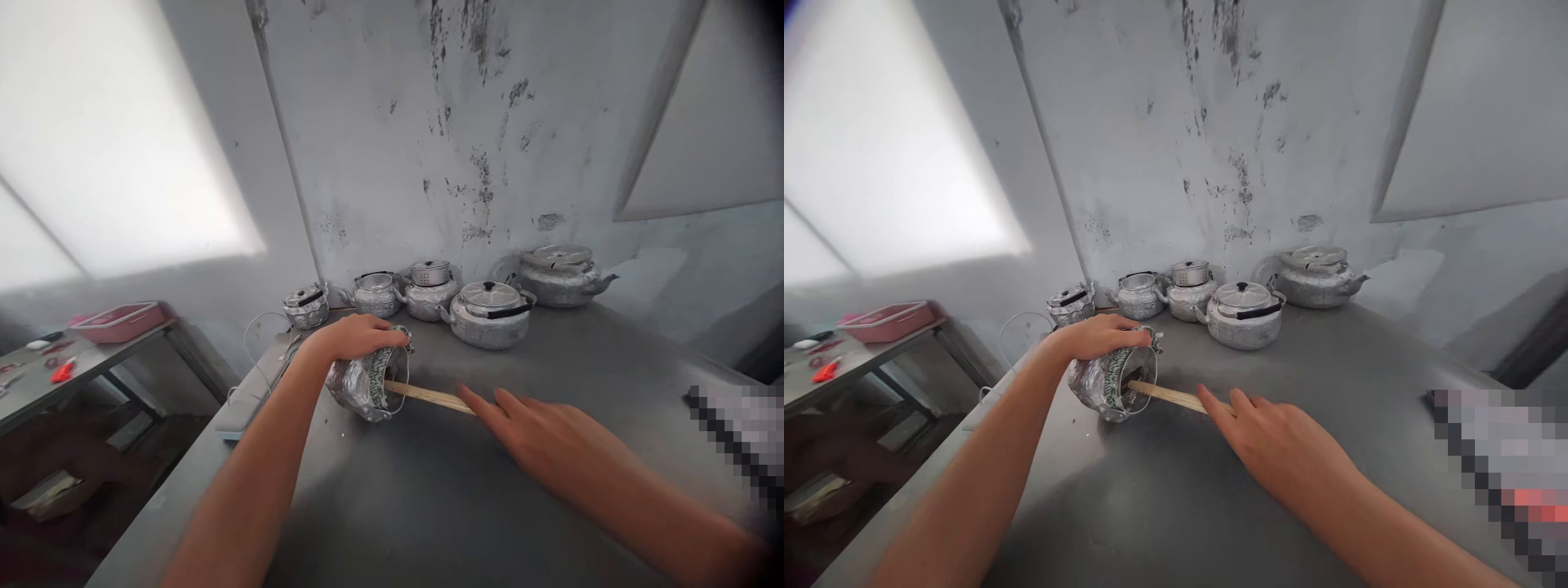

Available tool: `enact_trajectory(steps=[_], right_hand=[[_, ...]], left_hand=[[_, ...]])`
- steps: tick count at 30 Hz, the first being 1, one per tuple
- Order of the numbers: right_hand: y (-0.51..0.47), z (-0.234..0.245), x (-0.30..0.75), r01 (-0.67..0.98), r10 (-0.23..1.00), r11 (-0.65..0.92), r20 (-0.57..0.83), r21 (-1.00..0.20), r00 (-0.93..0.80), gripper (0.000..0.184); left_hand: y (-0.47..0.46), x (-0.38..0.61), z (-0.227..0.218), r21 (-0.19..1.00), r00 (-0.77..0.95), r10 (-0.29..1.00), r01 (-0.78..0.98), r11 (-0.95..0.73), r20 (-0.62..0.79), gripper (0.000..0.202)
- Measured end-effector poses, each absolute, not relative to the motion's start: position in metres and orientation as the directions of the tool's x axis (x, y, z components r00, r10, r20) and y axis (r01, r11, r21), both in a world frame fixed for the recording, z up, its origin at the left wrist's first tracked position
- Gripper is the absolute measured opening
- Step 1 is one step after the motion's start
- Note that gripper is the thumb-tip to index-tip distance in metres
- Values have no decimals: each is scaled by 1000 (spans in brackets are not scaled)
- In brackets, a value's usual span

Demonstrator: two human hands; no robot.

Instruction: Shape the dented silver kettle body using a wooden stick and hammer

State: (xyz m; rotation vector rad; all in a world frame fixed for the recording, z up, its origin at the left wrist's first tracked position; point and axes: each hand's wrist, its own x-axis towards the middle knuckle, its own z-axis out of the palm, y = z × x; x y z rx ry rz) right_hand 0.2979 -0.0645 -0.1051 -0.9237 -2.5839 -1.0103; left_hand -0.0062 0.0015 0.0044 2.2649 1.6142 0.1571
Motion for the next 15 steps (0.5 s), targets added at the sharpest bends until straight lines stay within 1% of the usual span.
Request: enact_trajectory(steps=[1,4,5,8,11,15], right_hand=[[-64,-106,298,634,485,573,408,520,-773,60],[-59,-110,299,671,537,588,403,451,-741,17],[-58,-112,300,682,555,591,396,431,-732,13],[-55,-114,302,705,595,583,378,404,-709,12],[-55,-112,301,739,656,557,346,378,-671,15],[-60,-108,292,777,739,570,247,267,-627,24]], left_hand=[[2,-6,4,339,339,934,897,-285,-112,68],[2,-6,4,336,334,936,899,-281,-112,67],[1,-6,4,342,336,935,897,-281,-115,67],[1,-6,4,370,351,928,885,-284,-127,67],[0,-7,6,396,366,919,873,-285,-145,69],[2,-11,8,393,332,920,890,-232,-210,80]])
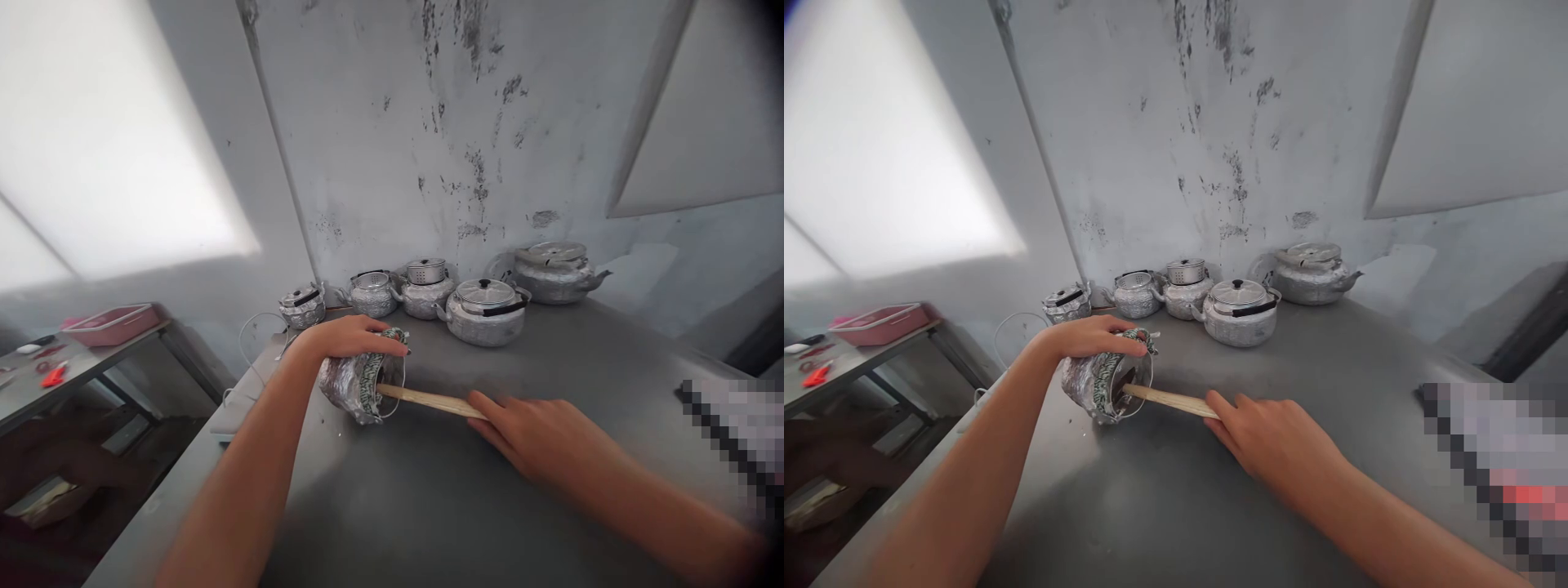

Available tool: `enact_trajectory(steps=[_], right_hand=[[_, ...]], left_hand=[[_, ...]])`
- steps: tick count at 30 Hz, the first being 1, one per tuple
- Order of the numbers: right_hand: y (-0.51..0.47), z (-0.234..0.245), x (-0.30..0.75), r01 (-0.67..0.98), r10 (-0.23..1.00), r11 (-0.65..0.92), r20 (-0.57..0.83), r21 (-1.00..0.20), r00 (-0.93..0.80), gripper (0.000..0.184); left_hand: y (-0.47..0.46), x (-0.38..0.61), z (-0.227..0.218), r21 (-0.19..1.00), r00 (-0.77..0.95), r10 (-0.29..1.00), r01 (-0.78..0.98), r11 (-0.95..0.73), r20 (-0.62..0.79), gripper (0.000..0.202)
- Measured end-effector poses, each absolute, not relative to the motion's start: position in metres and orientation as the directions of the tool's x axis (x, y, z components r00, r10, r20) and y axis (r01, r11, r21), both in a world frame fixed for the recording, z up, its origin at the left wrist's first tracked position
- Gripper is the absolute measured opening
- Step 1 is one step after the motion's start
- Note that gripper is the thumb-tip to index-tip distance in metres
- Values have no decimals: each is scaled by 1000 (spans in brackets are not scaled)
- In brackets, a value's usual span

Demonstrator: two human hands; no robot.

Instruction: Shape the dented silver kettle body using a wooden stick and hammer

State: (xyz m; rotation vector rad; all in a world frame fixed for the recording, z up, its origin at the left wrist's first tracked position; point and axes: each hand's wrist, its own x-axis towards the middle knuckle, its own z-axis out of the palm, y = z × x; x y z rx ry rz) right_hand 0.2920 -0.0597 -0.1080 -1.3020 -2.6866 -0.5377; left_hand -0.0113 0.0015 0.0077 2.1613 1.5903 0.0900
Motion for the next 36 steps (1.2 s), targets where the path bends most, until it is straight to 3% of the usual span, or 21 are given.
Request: enact_trajectory(steps=[6,16,22,28,36], right_hand=[[-68,-105,281,823,806,540,176,174,-566,42],[-65,-111,278,819,809,567,127,91,-574,48],[-66,-114,279,821,811,567,135,64,-570,48],[-66,-112,277,823,815,563,116,72,-568,48],[-62,-110,285,841,816,499,216,207,-537,49]], left_hand=[[3,-16,8,402,344,911,886,-233,-229,82],[5,-13,6,467,402,890,843,-269,-213,71],[3,-17,9,429,367,900,870,-243,-234,81],[2,-17,6,433,371,902,866,-251,-220,73],[2,0,5,344,349,929,892,-291,-119,72]])
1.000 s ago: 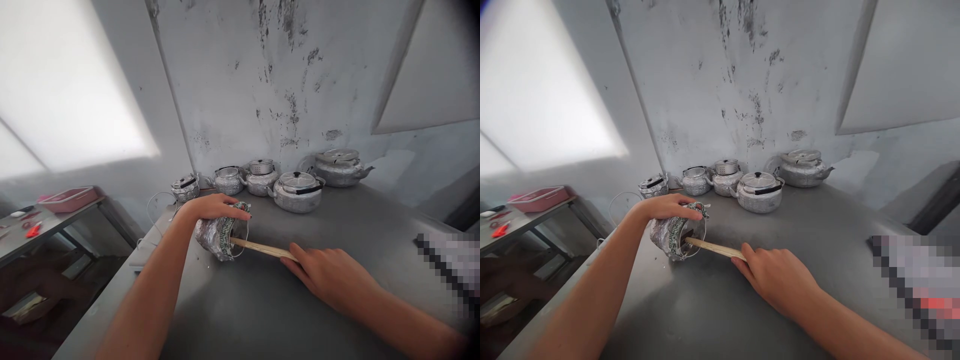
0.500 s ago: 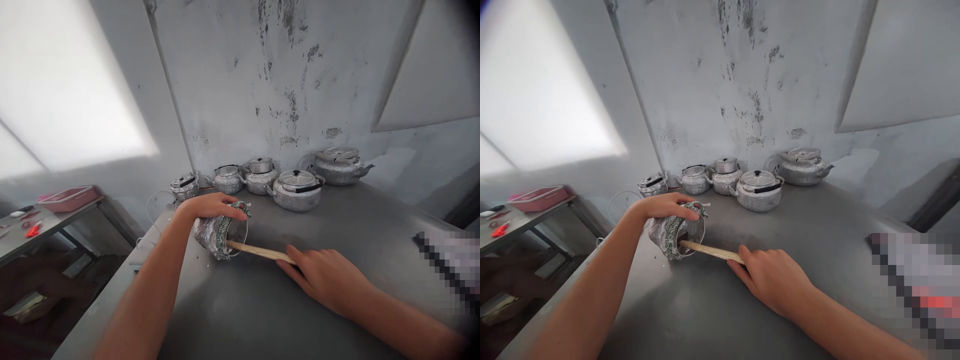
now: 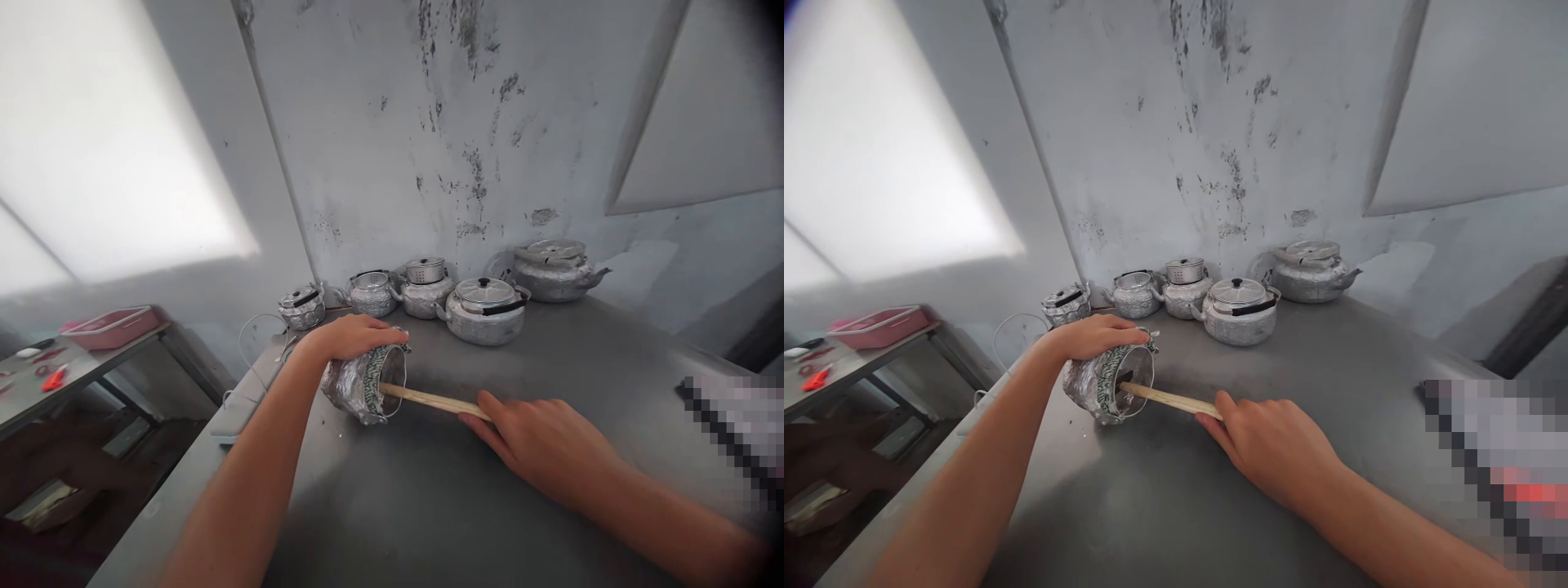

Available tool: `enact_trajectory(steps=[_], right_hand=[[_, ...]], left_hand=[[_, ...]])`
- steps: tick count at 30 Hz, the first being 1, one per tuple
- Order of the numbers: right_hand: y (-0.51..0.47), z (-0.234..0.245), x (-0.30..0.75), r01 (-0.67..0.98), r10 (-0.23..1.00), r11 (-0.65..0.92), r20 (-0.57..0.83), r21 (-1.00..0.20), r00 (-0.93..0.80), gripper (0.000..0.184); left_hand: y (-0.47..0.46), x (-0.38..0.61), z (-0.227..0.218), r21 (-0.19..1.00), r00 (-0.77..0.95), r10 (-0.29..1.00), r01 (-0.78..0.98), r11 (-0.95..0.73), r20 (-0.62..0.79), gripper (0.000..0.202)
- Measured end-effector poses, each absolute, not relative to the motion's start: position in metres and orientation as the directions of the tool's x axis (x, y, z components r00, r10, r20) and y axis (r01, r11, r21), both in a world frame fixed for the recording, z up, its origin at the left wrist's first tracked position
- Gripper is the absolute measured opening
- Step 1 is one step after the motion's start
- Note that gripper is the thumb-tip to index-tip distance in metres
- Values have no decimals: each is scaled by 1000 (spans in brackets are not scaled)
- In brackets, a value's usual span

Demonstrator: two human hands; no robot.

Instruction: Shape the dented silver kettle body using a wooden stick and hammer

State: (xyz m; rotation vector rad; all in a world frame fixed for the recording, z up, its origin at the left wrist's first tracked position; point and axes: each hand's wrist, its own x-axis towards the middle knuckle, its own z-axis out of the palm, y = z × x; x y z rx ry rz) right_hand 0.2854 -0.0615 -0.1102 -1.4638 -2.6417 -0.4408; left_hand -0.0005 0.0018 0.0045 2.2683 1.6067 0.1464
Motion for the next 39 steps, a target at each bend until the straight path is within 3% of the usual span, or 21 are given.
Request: enact_trajectory(steps=[18,32,39], right_hand=[[-61,-107,282,867,840,440,233,236,-490,49],[-63,-113,282,861,818,469,271,197,-508,47],[-61,-114,282,860,834,462,225,216,-504,48]], left_hand=[[6,-5,2,301,450,884,867,-397,-128,51],[2,0,7,300,378,913,898,-321,-155,57],[6,-3,3,284,317,935,922,-265,-156,69]])
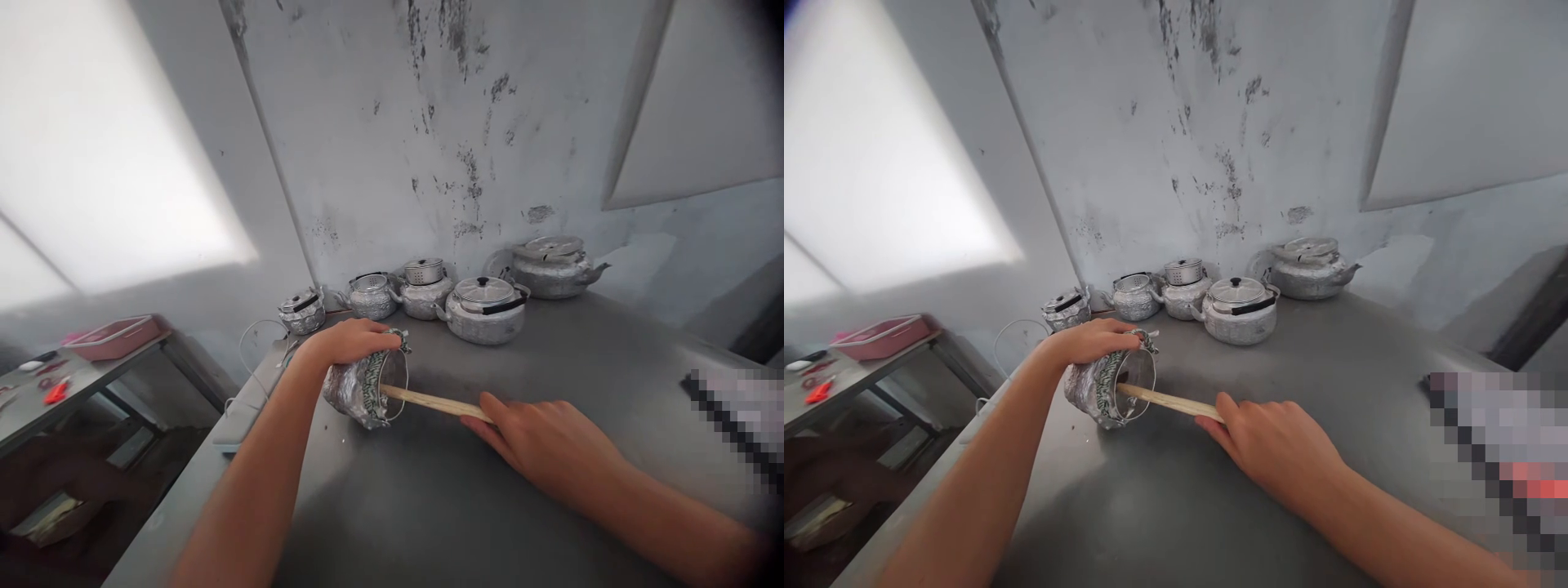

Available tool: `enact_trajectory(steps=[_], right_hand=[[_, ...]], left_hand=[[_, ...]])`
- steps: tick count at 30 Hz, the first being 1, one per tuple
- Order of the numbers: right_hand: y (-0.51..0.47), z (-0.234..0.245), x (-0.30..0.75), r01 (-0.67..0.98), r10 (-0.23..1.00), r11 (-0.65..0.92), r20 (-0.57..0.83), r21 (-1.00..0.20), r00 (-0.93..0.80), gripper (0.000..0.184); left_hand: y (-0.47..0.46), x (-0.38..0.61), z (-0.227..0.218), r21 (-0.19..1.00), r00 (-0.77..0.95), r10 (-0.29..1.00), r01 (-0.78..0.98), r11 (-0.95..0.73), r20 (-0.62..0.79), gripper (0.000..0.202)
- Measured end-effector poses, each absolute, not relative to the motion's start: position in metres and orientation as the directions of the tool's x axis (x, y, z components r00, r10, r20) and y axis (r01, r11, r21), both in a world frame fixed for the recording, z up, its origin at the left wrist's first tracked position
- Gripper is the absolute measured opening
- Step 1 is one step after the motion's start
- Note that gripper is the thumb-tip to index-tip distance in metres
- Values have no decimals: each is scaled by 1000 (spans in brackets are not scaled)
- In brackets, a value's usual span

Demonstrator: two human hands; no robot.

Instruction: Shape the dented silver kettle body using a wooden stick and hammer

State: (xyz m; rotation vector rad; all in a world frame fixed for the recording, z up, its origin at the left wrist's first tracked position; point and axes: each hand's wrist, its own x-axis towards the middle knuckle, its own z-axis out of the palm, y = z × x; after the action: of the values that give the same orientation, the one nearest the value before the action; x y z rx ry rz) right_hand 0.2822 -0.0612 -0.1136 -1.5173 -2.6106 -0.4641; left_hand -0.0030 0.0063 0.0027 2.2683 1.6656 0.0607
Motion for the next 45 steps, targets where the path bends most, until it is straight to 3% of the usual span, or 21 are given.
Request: enact_trajectory(steps=[15,24,38,45], right_hand=[[-58,-119,285,867,812,465,304,177,-498,48],[-57,-119,285,865,823,445,274,233,-497,46],[-47,-122,294,864,780,444,372,237,-503,52],[-48,-120,294,864,794,440,345,245,-501,49]], left_hand=[[8,-3,2,308,375,916,896,-319,-142,58],[7,-1,3,337,404,906,877,-343,-128,51],[7,-2,1,321,384,916,887,-332,-115,62],[6,0,2,336,377,918,887,-319,-123,61]])
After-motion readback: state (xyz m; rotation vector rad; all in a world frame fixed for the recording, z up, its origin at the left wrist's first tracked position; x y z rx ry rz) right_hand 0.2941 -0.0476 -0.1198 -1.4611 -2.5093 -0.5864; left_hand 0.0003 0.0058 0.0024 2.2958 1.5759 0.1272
